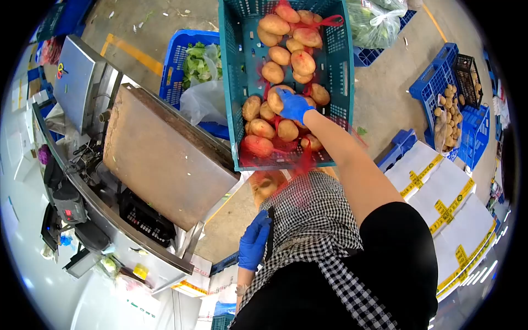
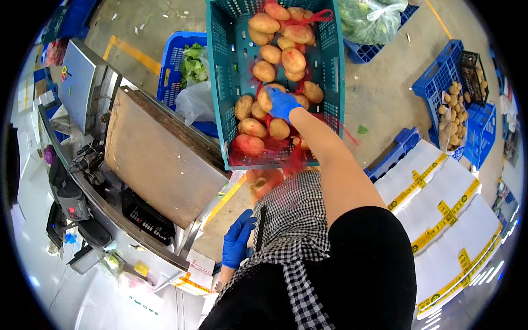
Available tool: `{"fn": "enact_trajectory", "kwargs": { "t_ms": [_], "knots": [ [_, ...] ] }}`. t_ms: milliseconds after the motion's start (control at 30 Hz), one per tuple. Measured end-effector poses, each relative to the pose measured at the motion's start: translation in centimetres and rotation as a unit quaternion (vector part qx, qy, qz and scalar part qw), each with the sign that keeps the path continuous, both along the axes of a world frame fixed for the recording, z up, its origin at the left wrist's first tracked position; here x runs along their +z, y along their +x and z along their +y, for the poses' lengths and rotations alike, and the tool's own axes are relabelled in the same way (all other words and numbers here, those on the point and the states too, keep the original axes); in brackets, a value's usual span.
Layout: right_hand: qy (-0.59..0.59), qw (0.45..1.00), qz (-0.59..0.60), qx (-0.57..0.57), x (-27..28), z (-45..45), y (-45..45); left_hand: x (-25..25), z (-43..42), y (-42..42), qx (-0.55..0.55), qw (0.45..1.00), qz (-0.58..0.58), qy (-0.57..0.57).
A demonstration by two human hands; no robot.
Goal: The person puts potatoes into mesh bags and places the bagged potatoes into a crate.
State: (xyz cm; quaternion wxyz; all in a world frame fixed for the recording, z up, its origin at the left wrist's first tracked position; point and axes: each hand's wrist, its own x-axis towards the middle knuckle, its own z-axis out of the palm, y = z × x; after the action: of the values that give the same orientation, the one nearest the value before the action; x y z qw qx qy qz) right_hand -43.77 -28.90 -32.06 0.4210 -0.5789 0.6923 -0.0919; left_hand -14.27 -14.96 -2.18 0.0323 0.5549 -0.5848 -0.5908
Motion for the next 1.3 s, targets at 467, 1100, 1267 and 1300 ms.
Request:
{"fn": "enact_trajectory", "kwargs": {
  "t_ms": [467,1100,1267,1300],
  "knots": [
    [-0.065,0.990,-0.076,-0.099,0.4,0.3,-1.3,0.5,-1.5,-1.5,0.075,0.995,-0.034,0.053],
    [-0.050,0.984,-0.130,-0.108,9.6,7.7,-4.3,1.9,-0.9,-0.5,-0.092,0.977,-0.133,-0.135],
    [-0.113,0.927,-0.292,-0.208,23.8,7.0,-5.2,3.3,-2.6,0.0,-0.129,0.974,-0.087,-0.162],
    [-0.049,0.915,-0.319,-0.242,29.0,6.8,-4.4,0.5,-2.6,0.7,-0.153,0.973,-0.069,-0.159]
  ]
}}
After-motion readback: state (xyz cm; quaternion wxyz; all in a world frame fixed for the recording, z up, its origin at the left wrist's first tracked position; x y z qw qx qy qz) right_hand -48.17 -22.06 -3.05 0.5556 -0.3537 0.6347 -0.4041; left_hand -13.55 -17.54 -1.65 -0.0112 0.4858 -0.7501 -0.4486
